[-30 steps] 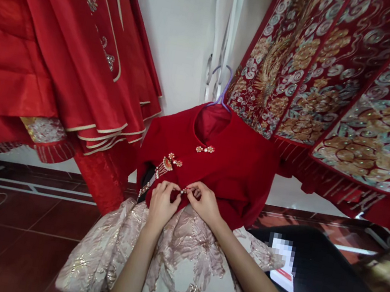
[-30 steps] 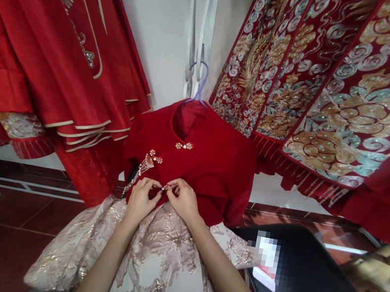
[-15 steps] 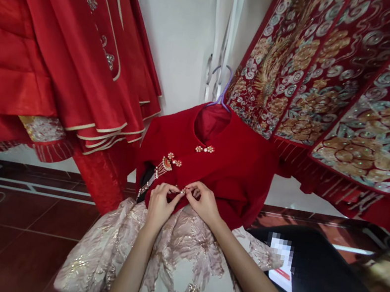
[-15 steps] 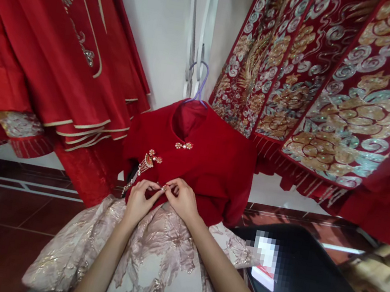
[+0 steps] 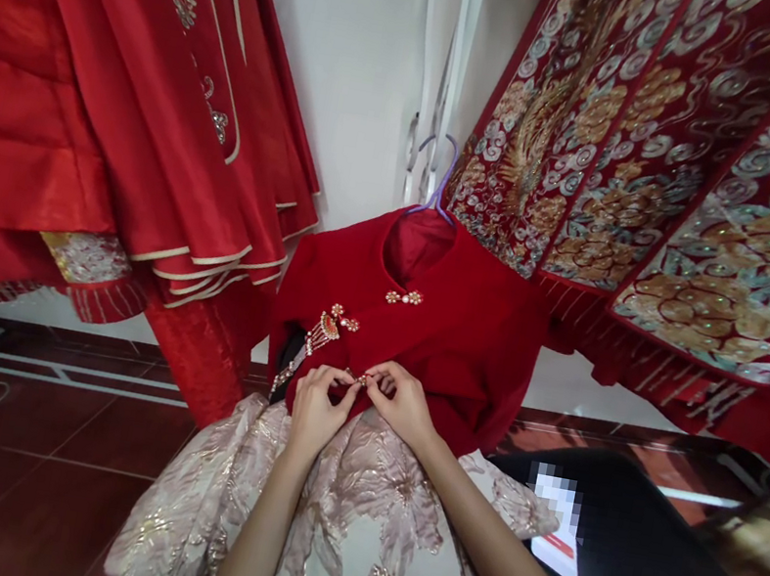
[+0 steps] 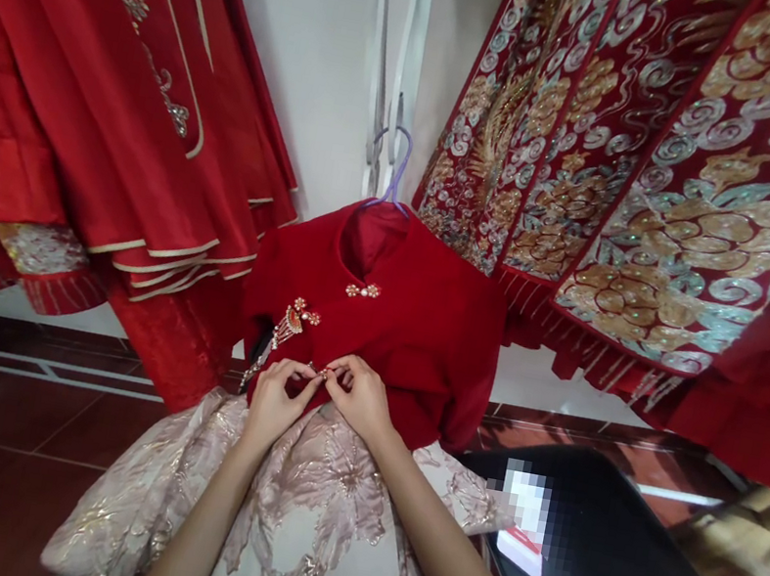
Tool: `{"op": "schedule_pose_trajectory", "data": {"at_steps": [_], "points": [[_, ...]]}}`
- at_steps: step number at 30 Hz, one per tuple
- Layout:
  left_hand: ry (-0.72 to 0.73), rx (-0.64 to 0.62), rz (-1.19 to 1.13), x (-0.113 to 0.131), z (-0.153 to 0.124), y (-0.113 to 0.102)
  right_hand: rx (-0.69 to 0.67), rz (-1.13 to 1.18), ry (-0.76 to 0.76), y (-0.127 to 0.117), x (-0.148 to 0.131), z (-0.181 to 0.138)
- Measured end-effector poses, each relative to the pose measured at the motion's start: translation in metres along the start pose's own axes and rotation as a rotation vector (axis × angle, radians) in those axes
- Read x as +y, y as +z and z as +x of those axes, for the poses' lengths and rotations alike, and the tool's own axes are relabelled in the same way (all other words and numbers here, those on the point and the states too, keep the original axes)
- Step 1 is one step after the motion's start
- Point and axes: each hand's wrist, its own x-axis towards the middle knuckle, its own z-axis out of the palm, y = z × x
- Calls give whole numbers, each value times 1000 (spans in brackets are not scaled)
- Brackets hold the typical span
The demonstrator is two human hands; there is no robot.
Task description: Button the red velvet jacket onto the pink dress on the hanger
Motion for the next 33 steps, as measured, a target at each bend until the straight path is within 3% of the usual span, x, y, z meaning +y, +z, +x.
{"op": "schedule_pose_trajectory", "data": {"at_steps": [7,11,19,27,33], "points": [[-407,46,-877,3,55,-13,93,33,-82,-2,-11,-4],[-534,39,-1149,6,76,-9,101,58,-98,-3,-13,-4],[-511,165,-1144,8,72,3,78,88,-87,-2,-11,-3],[-493,136,-1086,13,74,3,82,82,-88,-1,-9,-3],[-530,200,-1049,16,80,7,87,83,-87,0,-8,-2]]}}
